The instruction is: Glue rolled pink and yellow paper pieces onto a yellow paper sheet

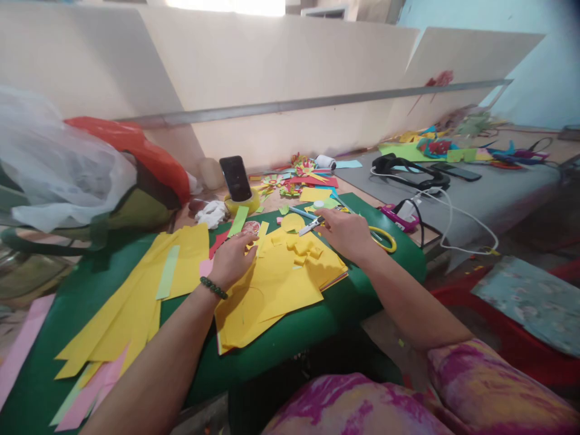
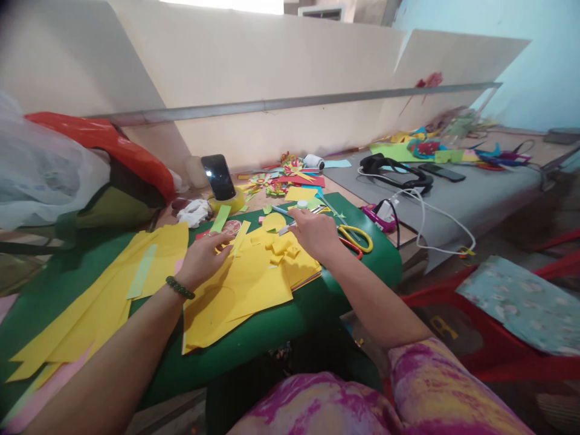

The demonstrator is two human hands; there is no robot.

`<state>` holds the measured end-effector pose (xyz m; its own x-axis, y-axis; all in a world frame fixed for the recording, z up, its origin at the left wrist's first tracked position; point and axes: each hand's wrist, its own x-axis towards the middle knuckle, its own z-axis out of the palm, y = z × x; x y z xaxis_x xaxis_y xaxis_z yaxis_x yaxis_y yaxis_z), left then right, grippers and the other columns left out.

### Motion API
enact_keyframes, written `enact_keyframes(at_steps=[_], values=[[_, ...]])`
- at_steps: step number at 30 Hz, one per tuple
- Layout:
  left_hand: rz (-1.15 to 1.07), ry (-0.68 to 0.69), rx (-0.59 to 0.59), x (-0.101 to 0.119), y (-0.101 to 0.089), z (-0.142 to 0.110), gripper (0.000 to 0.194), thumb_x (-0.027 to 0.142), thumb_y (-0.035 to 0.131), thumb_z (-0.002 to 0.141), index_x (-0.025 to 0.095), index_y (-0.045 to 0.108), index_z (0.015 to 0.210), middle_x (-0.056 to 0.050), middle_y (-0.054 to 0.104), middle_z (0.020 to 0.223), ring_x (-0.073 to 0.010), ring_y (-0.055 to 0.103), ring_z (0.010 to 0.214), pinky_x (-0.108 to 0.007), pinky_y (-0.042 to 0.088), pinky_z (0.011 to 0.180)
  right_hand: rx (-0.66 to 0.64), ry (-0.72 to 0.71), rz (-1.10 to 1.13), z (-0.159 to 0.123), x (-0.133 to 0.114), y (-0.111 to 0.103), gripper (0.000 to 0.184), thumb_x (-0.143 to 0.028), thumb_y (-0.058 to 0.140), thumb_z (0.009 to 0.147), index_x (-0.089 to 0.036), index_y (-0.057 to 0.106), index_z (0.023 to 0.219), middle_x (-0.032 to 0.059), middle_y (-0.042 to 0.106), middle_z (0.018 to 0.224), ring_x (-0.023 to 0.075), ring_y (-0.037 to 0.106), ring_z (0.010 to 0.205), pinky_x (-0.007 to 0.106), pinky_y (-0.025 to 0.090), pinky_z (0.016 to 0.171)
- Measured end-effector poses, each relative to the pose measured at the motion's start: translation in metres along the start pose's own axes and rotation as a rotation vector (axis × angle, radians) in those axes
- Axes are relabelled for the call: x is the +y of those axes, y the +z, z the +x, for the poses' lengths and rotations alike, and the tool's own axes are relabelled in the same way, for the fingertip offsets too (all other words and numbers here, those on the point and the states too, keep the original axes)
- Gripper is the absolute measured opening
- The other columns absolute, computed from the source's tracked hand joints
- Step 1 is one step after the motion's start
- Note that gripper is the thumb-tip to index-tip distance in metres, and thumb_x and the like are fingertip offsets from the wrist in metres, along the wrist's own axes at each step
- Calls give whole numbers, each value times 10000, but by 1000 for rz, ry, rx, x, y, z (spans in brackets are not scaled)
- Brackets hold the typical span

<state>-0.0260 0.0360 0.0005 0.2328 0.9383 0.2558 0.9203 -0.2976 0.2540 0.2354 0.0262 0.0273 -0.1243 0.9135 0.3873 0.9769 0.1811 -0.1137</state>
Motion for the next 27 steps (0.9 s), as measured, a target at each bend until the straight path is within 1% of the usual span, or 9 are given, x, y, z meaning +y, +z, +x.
enact_keyframes(at_steps=[7,11,13,15,17,19,21,24,27], values=[[-71,25,59,-4,1,1,367,296,500,826,198,663,1140,-72,692,1020,-179,638,745,-301,497,740,109,-36,157,-5,11,-5,292,-282,617,863,-230,655,1147,72,681,1094,219,657,855,282,410,605],[-91,37,43,-2,-8,3,409,319,484,844,171,640,1192,-103,671,1041,-202,646,800,-327,517,767,247,-106,310,-13,21,-12,220,-291,535,912,-213,685,1053,84,698,1029,228,647,938,297,461,709],[-33,133,-18,10,-11,3,465,325,511,839,183,600,1272,-136,628,1169,-258,628,994,-373,512,846,277,-146,398,-25,21,-11,244,-279,469,935,-209,686,1020,87,713,975,219,654,888,309,472,724],[22,278,-113,30,-11,6,573,371,596,807,192,545,1349,-167,573,1263,-324,525,1204,-436,463,963,262,-198,469,-41,17,-4,249,-267,451,931,-211,686,992,80,725,911,213,660,819,319,477,719],[43,357,-189,52,-4,13,660,414,654,783,207,505,1392,-187,530,1326,-349,478,1263,-481,411,1028,241,-248,525,-58,11,5,230,-260,467,924,-212,685,978,69,729,846,199,660,740,320,482,710],[73,401,-245,69,6,21,618,430,671,781,224,551,1352,-191,456,1421,-370,430,1313,-517,353,1073,233,-278,578,-72,8,13,218,-236,477,924,-207,683,990,62,731,830,176,650,657,312,488,681],[127,394,-281,77,16,29,452,415,650,803,219,664,1209,-186,441,1444,-379,409,1332,-536,329,1084,259,-297,603,-82,12,17,204,-215,491,924,-201,680,998,58,730,824,161,640,608,295,488,630],[196,301,-188,68,22,37,275,332,614,815,201,731,1027,-179,482,1415,-381,425,1317,-564,325,1075,349,-322,607,-90,28,15,162,-190,523,917,-195,666,993,44,727,807,141,632,580,258,478,572],[174,204,32,44,13,38,336,235,574,795,192,692,1107,-170,530,1366,-356,471,1271,-536,366,1053,406,-308,642,-98,42,9,138,-161,535,914,-200,635,1002,32,724,822,110,615,548,223,480,552]])
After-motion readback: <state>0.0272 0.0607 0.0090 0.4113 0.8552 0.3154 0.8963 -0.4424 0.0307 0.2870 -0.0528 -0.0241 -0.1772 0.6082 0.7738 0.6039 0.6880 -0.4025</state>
